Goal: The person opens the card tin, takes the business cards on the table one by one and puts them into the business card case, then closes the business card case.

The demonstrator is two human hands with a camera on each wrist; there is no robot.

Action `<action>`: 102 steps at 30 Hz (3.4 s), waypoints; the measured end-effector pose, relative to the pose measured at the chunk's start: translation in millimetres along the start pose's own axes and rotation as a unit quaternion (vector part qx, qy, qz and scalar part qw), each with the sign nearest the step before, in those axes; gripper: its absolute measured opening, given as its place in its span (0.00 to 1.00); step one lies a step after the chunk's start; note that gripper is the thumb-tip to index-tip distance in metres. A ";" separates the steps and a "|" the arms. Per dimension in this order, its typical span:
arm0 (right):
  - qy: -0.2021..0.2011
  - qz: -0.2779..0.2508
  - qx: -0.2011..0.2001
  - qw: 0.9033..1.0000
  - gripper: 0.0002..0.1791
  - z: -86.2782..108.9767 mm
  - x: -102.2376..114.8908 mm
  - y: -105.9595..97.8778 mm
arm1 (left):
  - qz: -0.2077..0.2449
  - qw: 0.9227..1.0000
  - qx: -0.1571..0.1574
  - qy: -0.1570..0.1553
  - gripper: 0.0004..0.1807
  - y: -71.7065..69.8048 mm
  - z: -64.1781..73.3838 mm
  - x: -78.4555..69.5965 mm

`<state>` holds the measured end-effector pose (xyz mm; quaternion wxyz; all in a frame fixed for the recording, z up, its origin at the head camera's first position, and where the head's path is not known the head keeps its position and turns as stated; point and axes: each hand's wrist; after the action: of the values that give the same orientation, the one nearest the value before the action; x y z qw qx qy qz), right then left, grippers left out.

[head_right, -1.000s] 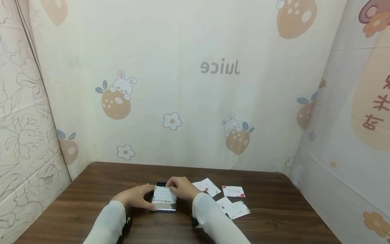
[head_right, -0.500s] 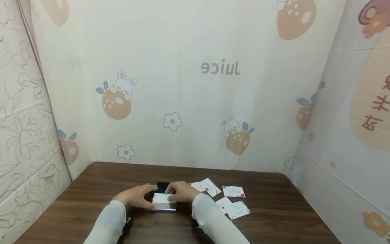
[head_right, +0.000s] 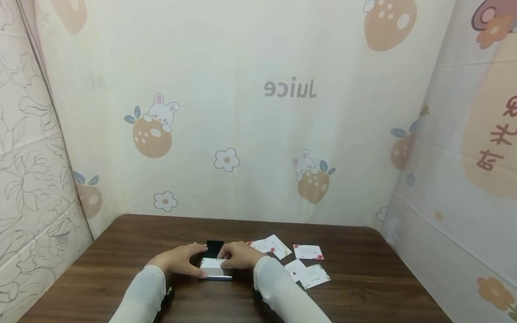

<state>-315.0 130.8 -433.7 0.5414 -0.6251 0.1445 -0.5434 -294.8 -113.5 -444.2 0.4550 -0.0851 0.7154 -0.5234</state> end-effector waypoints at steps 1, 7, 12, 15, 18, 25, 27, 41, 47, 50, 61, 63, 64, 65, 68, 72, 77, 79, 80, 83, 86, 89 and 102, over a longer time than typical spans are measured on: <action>0.002 0.001 0.001 1.000 0.06 -0.2 -0.4 0.4 | 0.000 1.000 0.000 0.000 0.48 0.2 0.2 0.1; 0.010 0.005 0.005 1.000 0.06 -0.6 -2.3 3.6 | 0.004 1.000 0.003 -0.001 0.48 3.0 1.4 0.9; 0.016 0.007 0.000 1.000 0.05 -3.4 -5.1 7.0 | 0.002 1.000 0.005 0.001 0.47 3.4 2.0 1.5; 0.021 0.003 -0.004 1.000 0.05 -4.8 -5.9 7.9 | 0.001 1.000 0.005 0.003 0.47 3.1 1.7 1.6; 0.020 -0.001 -0.006 1.000 0.04 -4.9 -4.7 6.8 | 0.000 1.000 0.003 0.004 0.47 1.9 1.6 0.6; 0.011 0.001 -0.011 1.000 0.04 -6.7 -4.9 3.6 | 0.001 1.000 -0.002 0.002 0.47 -0.8 0.8 -1.1; 0.010 0.001 -0.013 1.000 0.04 -6.7 -5.9 3.8 | 0.001 1.000 -0.003 -0.001 0.47 -1.0 0.7 -1.7; -0.032 0.033 -0.019 0.999 0.07 1.4 -7.2 -4.3 | 0.001 1.000 -0.005 -0.003 0.49 0.6 1.6 1.7; -0.036 0.025 -0.054 0.998 0.09 7.1 -14.7 -18.6 | 0.001 1.000 -0.005 -0.008 0.48 -0.3 1.7 -1.2; -0.019 0.017 -0.062 0.998 0.10 10.5 -18.4 -24.9 | -0.002 1.000 -0.004 -0.006 0.48 -0.6 1.7 -1.7; 0.001 0.050 -0.096 0.994 0.13 16.6 -37.1 -35.2 | 0.007 1.000 0.002 0.004 0.48 -0.2 3.1 1.6; 0.016 0.070 -0.118 0.990 0.15 15.9 -44.6 -36.1 | 0.006 1.000 0.002 0.005 0.47 -0.6 3.7 1.2; 0.027 0.076 -0.127 0.989 0.16 15.7 -48.3 -36.5 | 0.005 1.000 0.001 0.007 0.47 -0.9 3.8 1.1; 0.042 0.082 -0.136 0.986 0.16 15.7 -51.8 -36.6 | 0.005 1.000 0.001 0.007 0.47 -1.4 4.0 0.6; 0.088 0.109 -0.158 0.978 0.20 15.6 -61.3 -36.6 | 0.003 1.000 0.001 0.008 0.47 -2.4 3.9 0.1; 0.130 0.132 -0.164 0.969 0.27 16.5 -70.6 -35.9 | 0.000 1.000 0.001 0.009 0.47 -2.4 3.7 0.5; 0.144 0.147 -0.160 0.965 0.30 16.1 -81.7 -36.0 | -0.002 1.000 0.001 0.010 0.47 -2.2 2.9 1.6; 0.147 0.153 -0.158 0.964 0.30 15.4 -84.7 -36.7 | 0.000 1.000 0.000 0.010 0.47 -1.7 2.4 2.4; 0.152 0.156 -0.155 0.964 0.30 15.2 -85.5 -37.2 | 0.000 1.000 -0.001 0.009 0.48 -1.6 2.3 2.7; 0.166 0.161 -0.147 0.962 0.29 14.7 -86.1 -38.4 | 0.004 1.000 -0.001 0.007 0.48 -1.5 2.4 2.6; 0.180 0.164 -0.140 0.960 0.29 15.0 -85.9 -38.9 | 0.003 1.000 -0.003 0.005 0.48 -2.2 2.7 1.3; 0.186 0.167 -0.138 0.958 0.29 15.6 -86.1 -39.3 | 0.002 1.000 -0.002 0.005 0.48 -2.2 2.7 0.7; 0.197 0.144 -0.161 0.956 0.26 13.3 -93.8 -40.2 | 0.006 1.000 -0.001 -0.001 0.48 -2.8 2.4 -0.2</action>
<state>-354.8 224.8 -446.9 0.4674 -0.5568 0.4223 -0.5414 -293.9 -116.3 -441.8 0.4583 -0.0818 0.7161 -0.5200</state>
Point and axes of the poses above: each hand's wrist, its own z-axis away from the middle knuckle, its own y-axis out of the palm, x = y × z, and after that the axes turned 13 degrees about y, right-handed
